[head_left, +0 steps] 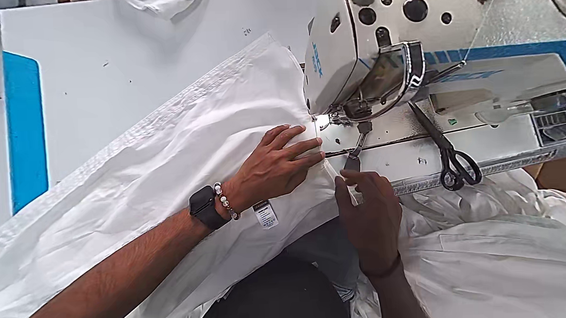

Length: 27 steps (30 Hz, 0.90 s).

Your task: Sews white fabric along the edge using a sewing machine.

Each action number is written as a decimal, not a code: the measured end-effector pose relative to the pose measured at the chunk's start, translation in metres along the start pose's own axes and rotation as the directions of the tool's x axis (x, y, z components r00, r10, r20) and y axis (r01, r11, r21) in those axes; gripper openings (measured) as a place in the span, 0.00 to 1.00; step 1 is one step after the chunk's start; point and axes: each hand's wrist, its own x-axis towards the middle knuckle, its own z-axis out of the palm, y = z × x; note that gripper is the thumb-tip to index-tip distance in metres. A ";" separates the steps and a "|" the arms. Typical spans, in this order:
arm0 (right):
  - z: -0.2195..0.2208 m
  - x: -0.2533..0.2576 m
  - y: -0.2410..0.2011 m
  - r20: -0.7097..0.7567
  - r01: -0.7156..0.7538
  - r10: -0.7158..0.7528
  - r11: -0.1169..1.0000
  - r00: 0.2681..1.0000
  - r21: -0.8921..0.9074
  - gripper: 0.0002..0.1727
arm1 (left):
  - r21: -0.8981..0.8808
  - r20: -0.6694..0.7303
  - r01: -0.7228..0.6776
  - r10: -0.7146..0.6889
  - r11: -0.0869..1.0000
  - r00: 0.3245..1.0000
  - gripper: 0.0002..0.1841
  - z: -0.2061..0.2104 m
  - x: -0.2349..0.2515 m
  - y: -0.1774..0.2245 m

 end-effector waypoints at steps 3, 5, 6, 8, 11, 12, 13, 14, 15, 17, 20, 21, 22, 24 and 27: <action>0.032 0.018 -0.004 -0.106 -0.075 0.084 0.994 0.991 0.082 0.14 | 0.013 -0.005 -0.017 0.017 1.000 1.000 0.20 -0.001 0.001 -0.002; 0.038 0.023 -0.008 -0.128 -0.104 0.108 0.994 0.986 0.036 0.10 | 0.016 -0.004 -0.012 0.012 1.000 1.000 0.20 -0.001 0.001 -0.001; 0.039 0.024 -0.010 -0.136 -0.109 0.108 0.994 0.985 0.003 0.09 | 0.019 -0.005 -0.007 0.007 1.000 1.000 0.20 -0.001 0.001 0.000; 0.041 0.025 -0.014 -0.150 -0.088 0.079 0.995 0.985 -0.056 0.09 | 0.022 -0.009 -0.001 0.001 1.000 1.000 0.20 -0.001 0.002 0.002; 0.036 0.022 -0.011 -0.148 -0.053 0.049 0.998 0.988 -0.022 0.13 | 0.022 -0.003 -0.007 0.007 1.000 1.000 0.20 -0.002 0.003 0.000; 0.035 0.022 -0.010 -0.130 -0.062 0.063 0.998 0.990 0.006 0.15 | 0.021 -0.004 -0.006 0.006 1.000 1.000 0.20 -0.002 0.002 0.001; 0.035 0.022 -0.009 -0.108 -0.079 0.082 0.996 0.991 0.034 0.14 | 0.017 -0.006 -0.005 0.005 1.000 1.000 0.20 -0.002 0.001 0.001; 0.034 0.024 -0.010 -0.082 -0.104 0.107 0.993 0.991 0.049 0.12 | 0.015 -0.002 -0.004 0.004 1.000 1.000 0.20 -0.003 0.001 0.001; 0.033 0.028 -0.011 -0.053 -0.126 0.129 0.991 0.990 0.053 0.10 | 0.017 0.004 -0.004 0.004 1.000 1.000 0.20 -0.003 0.002 0.001; 0.032 0.034 -0.013 -0.019 -0.133 0.133 0.991 0.991 0.006 0.09 | 0.018 0.006 -0.001 0.001 1.000 1.000 0.20 -0.003 0.002 0.002; 0.042 0.032 -0.016 -0.128 0.014 -0.033 0.990 0.991 -0.143 0.09 | 0.020 -0.006 0.004 -0.004 1.000 1.000 0.20 -0.003 0.003 0.002; 0.045 0.028 -0.018 -0.164 0.067 -0.097 0.982 0.982 -0.176 0.10 | 0.016 -0.008 0.001 -0.001 1.000 1.000 0.19 -0.003 0.003 0.002; 0.045 0.024 -0.018 -0.181 0.093 -0.131 0.975 0.975 -0.204 0.11 | 0.014 -0.004 -0.004 0.004 1.000 1.000 0.19 -0.003 0.003 0.002; 0.041 0.015 -0.016 -0.159 0.102 -0.124 0.985 0.980 -0.138 0.11 | 0.017 -0.001 -0.010 0.010 1.000 1.000 0.19 -0.004 0.003 0.001; 0.034 0.002 -0.004 -0.121 0.116 -0.118 0.993 0.986 -0.026 0.13 | 0.031 -0.016 0.015 -0.015 0.999 1.000 0.19 -0.003 0.003 0.002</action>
